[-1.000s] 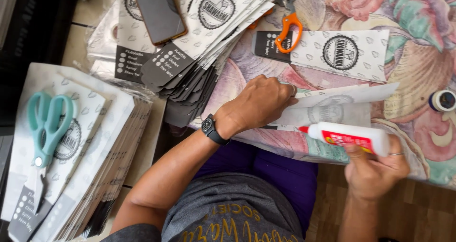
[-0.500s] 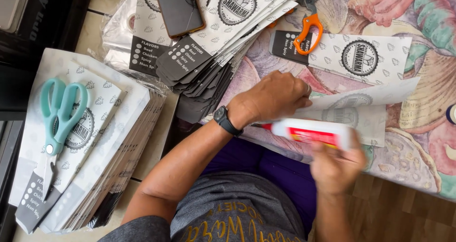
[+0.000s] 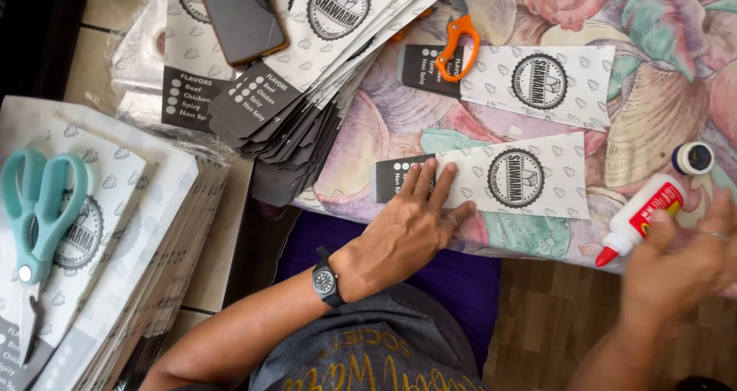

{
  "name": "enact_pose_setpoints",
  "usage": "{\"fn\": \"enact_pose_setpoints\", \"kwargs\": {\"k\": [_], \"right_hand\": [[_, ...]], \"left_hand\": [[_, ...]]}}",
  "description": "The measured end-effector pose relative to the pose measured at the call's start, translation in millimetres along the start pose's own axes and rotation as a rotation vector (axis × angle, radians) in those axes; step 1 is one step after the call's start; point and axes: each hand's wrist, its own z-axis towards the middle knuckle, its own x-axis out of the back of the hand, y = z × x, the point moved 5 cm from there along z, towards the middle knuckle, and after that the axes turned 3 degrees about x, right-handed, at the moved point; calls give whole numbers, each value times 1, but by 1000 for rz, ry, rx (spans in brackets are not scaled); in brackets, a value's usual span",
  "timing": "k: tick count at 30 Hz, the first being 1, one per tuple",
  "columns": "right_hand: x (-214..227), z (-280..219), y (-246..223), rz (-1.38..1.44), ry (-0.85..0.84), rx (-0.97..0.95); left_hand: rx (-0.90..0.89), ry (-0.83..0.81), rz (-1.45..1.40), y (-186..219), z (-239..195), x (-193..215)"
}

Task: The person applies glue to paper sleeves and folds them to secure the edges, handling each sleeve one at a time.

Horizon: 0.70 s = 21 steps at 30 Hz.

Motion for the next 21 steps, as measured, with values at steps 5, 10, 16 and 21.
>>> {"fn": "enact_pose_setpoints", "kwargs": {"k": [5,10,16,21], "right_hand": [[-6,-3,-128,354,-242,305],[-20,-20,-134,223,-506,400],[-1,-24,-73,81,-473,181],[-3,-12,-69,122,-344,214]], "left_hand": [[-28,-33,76,3,-6,-2],[-18,24,-25,-16,-17,12],[103,-83,175,-38,-52,24],[312,-23,505,-17,-32,40]]}}
